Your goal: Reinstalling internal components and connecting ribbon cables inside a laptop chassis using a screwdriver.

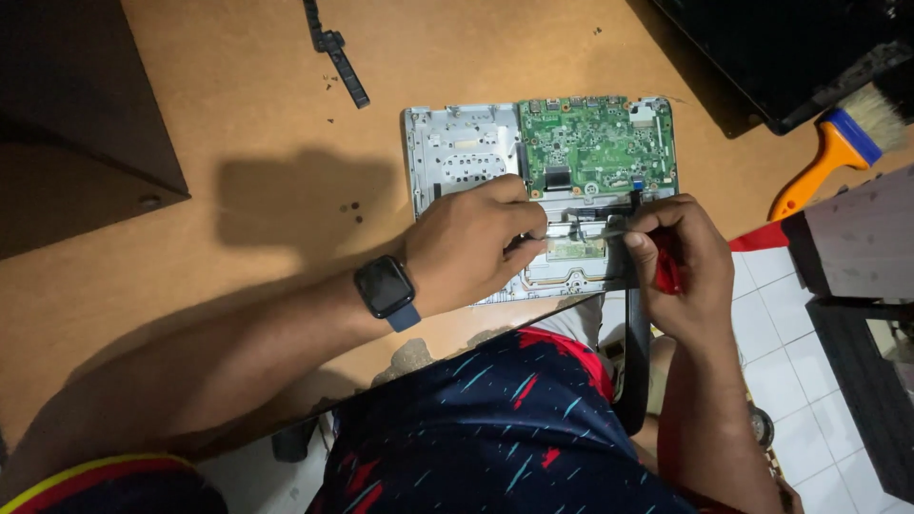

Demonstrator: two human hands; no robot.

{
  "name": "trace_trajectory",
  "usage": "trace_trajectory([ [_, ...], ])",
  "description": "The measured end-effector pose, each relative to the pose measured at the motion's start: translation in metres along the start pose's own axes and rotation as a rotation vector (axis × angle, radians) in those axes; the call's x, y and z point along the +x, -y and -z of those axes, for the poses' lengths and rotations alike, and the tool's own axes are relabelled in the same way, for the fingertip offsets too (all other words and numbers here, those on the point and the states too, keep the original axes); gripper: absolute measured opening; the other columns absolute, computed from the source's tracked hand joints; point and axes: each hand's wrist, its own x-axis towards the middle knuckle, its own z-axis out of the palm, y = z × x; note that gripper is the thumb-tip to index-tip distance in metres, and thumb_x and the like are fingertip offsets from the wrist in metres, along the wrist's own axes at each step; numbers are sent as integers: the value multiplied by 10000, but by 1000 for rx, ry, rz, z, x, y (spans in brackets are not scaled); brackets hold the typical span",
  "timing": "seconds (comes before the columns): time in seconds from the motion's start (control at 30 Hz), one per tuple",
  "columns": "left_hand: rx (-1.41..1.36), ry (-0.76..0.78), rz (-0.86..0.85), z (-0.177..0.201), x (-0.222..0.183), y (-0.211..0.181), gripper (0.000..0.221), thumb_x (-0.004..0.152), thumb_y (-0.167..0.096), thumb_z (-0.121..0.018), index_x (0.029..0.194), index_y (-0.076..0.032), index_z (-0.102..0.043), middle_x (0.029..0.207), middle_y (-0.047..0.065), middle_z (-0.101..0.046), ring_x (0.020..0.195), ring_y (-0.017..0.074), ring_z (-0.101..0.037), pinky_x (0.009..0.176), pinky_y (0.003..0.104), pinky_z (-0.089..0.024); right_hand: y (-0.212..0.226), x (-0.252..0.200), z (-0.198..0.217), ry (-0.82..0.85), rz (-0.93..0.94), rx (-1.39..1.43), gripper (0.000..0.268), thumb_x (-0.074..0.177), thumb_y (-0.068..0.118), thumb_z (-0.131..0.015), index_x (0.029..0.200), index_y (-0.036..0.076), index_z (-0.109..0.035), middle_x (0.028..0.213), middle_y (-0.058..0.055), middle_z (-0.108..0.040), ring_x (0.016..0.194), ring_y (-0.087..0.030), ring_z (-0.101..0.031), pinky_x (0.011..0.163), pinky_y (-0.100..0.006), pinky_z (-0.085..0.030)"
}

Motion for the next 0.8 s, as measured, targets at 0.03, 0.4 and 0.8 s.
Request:
trace_trajectory([
  [0.03,-2,2,3,0,-1,-2,82,925,-85,-691,982,-45,-734,851,76,-627,652,332,-704,516,403,-579,-1,-1,1,2,-4,1,84,1033,-14,-665,1012,-79,-616,936,-238,-615,893,-455,-641,826,-491,-497],
  [0.4,96,-66,-79,-5,-1,1,118,972,-119,-605,860,-116,-643,850,51,-579,678,357,-665,522,424,-559,1,-2,0,13,-4,59,83,1039,-35,-646,1003,-97,-604,935,-246,-613,879,-439,-641,846,-499,-508],
  [0.8,121,130,53,4,-3,-12,416,884,-187,-786,1212,14,-629,994,126,-586,733,340,-707,588,450,-587,-2,-3,3,49,1,73,75,1032,-12,-661,1009,-74,-625,920,-209,-597,896,-426,-651,842,-489,-488],
])
